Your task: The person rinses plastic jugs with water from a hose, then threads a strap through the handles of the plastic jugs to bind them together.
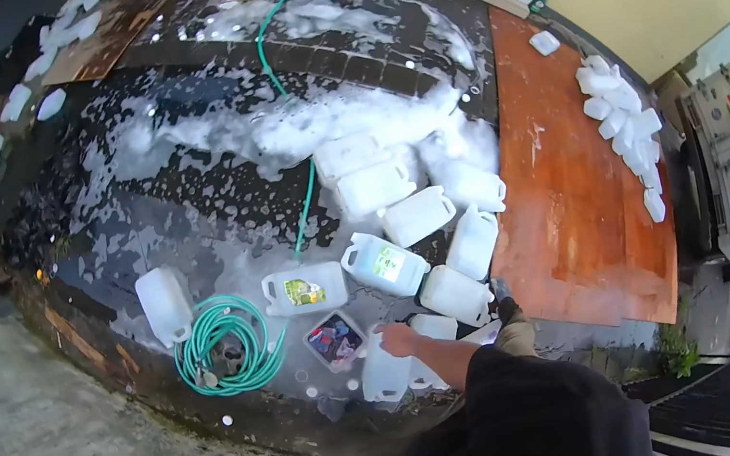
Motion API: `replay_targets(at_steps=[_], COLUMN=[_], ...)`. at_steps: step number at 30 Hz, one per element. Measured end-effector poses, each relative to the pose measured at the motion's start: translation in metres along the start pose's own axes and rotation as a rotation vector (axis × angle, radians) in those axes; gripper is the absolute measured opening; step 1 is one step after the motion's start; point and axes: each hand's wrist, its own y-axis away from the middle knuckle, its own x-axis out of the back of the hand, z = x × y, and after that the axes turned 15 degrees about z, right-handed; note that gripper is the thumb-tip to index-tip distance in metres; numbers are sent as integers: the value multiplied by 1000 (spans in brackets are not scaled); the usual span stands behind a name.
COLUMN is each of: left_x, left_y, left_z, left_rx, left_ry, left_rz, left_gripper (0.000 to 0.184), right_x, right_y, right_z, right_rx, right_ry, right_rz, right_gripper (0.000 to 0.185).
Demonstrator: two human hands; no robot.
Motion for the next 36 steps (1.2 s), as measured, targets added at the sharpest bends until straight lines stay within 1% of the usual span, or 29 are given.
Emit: replay_targets(at_steps=[1,2,4,5,6,8,10,11,12,13,15,16,19,20,22,24,26,27,28,29,30,32,33,34,36], left_x=[-35,-77,-167,-219,-275,-405,-543,-607,-668,-725,-822,-867,-971,-1002,-1061,-1125,-1198,-1243,-1291,-1342,-1395,-1506,-1563,-1627,-1765], left_y=[18,38,82,110,144,229,320,360,399,436,502,541,606,623,644,646,648,651,651,654,659,667,673,680,728], left_z=[23,46,82,94,101,97,81,74,65,56,40,28,14,11,6,1,-5,-6,-6,-7,-6,-3,0,7,-7], left_rx=[-21,-53,-154,-212,-268,-375,-466,-512,-556,-597,-666,-690,-729,-735,-725,-702,-656,-633,-608,-588,-570,-541,-533,-517,-494], left_ry=[-119,-215,-364,-437,-497,-590,-669,-707,-746,-779,-831,-861,-911,-924,-958,-998,-1044,-1062,-1078,-1094,-1112,-1102,-1061,-973,-802], left_rz=[4,1,-32,-60,-89,-153,-237,-274,-317,-359,-434,-454,-520,-530,-525,-499,-453,-428,-410,-395,-376,-385,-424,-535,-811], left_gripper=[58,57,56,55,54,52,50,49,49,48,46,45,43,42,40,38,37,36,35,34,33,31,31,30,28], right_x=[39,79,195,246,315,370,405,441,470,476,489,518,597,609,640,712,814,859,905,938,956,995,1006,1020,1023], right_y=[46,100,197,250,297,396,481,519,549,579,635,658,642,633,606,567,520,502,482,460,438,414,401,391,361], right_z=[69,149,243,284,305,394,465,466,471,493,529,558,588,616,672,717,752,769,789,812,837,885,900,917,931], right_rx=[-125,-199,-900,-995,-1120,-1210,-1335,-1415,-1451,-1516,-1602,-1632,-1643,-1643,-1489,-1330,-1305,-1317,-1252,-1186,-1203,-1312,-1315,-1325,-1449], right_ry=[90,51,-12,152,9,-33,-38,-214,-169,-178,-197,-216,-247,-241,-295,-392,-432,-425,-410,-394,-396,-233,-121,-113,-460], right_rz=[193,393,490,618,637,781,881,960,911,861,736,673,719,732,775,850,942,957,1075,1192,1214,1218,1137,1129,853], right_gripper=[33,30,25,27,33,32,33,32,30,29,28,28,29,29,30,31,31,31,33,34,34,33,34,34,35])
